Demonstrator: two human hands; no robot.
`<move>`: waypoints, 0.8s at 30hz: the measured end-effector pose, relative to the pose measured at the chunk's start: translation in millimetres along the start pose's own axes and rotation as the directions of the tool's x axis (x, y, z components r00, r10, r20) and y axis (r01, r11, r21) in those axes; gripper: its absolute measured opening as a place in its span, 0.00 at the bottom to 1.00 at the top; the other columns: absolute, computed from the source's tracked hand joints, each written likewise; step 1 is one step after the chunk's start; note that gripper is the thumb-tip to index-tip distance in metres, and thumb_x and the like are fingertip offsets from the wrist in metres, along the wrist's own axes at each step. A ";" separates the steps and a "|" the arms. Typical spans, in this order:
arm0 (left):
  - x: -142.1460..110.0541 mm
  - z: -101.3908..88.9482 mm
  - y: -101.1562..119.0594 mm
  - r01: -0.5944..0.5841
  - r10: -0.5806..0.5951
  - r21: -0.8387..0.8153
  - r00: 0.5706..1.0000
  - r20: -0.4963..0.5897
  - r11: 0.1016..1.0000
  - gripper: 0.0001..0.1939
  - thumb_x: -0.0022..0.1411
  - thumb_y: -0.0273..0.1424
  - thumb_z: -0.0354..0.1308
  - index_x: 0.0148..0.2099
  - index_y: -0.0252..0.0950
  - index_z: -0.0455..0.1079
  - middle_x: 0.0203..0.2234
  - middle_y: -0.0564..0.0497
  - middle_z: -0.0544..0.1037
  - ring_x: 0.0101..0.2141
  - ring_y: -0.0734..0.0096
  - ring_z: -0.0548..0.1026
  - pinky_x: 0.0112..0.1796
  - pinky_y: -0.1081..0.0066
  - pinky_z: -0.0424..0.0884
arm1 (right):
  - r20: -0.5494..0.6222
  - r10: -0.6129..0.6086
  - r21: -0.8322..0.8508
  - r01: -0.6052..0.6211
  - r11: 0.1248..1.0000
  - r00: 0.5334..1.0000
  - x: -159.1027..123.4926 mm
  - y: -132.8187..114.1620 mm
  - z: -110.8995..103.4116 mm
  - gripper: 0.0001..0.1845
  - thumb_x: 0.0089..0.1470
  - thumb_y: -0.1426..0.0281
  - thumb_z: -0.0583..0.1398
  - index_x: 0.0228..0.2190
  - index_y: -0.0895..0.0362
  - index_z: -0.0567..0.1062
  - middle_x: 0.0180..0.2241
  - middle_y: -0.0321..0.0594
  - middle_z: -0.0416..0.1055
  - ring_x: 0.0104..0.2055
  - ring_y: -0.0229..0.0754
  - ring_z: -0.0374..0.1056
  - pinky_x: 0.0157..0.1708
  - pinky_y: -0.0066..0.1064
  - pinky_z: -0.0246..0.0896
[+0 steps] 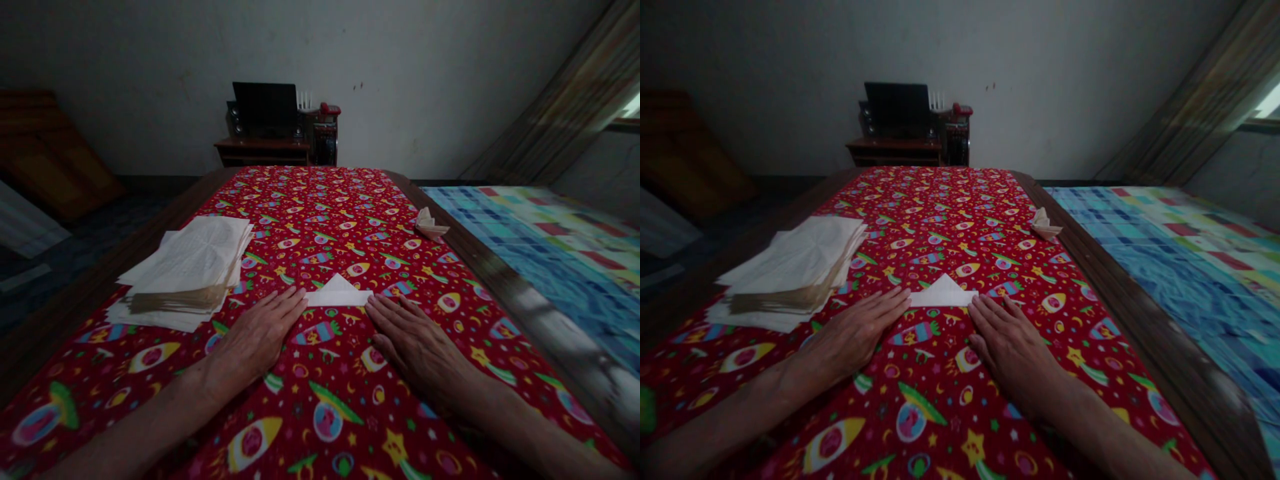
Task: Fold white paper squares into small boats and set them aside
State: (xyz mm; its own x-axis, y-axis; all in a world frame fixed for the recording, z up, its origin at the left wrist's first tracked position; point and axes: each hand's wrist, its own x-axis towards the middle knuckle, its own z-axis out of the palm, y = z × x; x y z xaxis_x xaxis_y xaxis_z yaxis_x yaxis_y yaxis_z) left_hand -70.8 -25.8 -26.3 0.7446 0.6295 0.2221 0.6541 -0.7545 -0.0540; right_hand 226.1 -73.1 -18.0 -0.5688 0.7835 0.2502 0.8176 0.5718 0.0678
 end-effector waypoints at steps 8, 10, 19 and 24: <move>10.9 -14.1 6.6 -0.007 0.016 0.071 0.991 -0.135 0.997 0.21 0.58 0.17 0.44 0.50 0.29 0.71 0.53 0.44 0.71 0.56 0.58 0.66 0.56 0.55 0.62 | -0.100 0.012 0.000 -0.012 1.000 0.995 10.3 -4.5 2.9 0.18 0.63 0.68 0.48 0.51 0.61 0.68 0.53 0.45 0.68 0.57 0.45 0.62 0.59 0.45 0.50; 20.1 -20.4 13.6 -0.004 0.024 0.085 0.970 -0.241 0.996 0.20 0.60 0.17 0.43 0.50 0.27 0.71 0.52 0.42 0.72 0.55 0.59 0.67 0.55 0.57 0.63 | -0.113 0.008 -0.007 -0.008 1.000 0.994 12.9 -5.3 3.7 0.17 0.63 0.69 0.49 0.49 0.60 0.69 0.52 0.46 0.69 0.55 0.45 0.63 0.59 0.45 0.49; 54.2 -8.4 38.2 -0.082 0.077 -0.142 0.996 -0.045 0.986 0.22 0.64 0.24 0.46 0.60 0.33 0.59 0.60 0.45 0.63 0.60 0.63 0.59 0.58 0.58 0.59 | -0.138 0.019 0.010 -0.018 1.000 0.990 17.1 -7.9 2.9 0.13 0.61 0.71 0.51 0.44 0.59 0.71 0.46 0.46 0.73 0.50 0.46 0.67 0.57 0.45 0.51; 47.3 1.7 33.8 -0.041 0.031 -0.155 0.998 -0.063 0.987 0.20 0.66 0.28 0.45 0.59 0.31 0.61 0.58 0.44 0.65 0.58 0.63 0.63 0.58 0.59 0.60 | -0.161 0.038 0.028 -0.034 0.999 0.986 14.9 -5.7 4.3 0.12 0.61 0.72 0.51 0.42 0.57 0.71 0.45 0.45 0.73 0.48 0.45 0.68 0.57 0.47 0.48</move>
State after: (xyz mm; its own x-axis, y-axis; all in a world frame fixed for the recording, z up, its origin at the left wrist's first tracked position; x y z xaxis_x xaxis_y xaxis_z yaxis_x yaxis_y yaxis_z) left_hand -13.2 -21.2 -19.2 0.7545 0.5928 0.2817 0.5946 -0.7991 0.0890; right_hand 212.5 -63.7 -18.8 -0.5155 0.7554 0.4044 0.8334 0.5518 0.0318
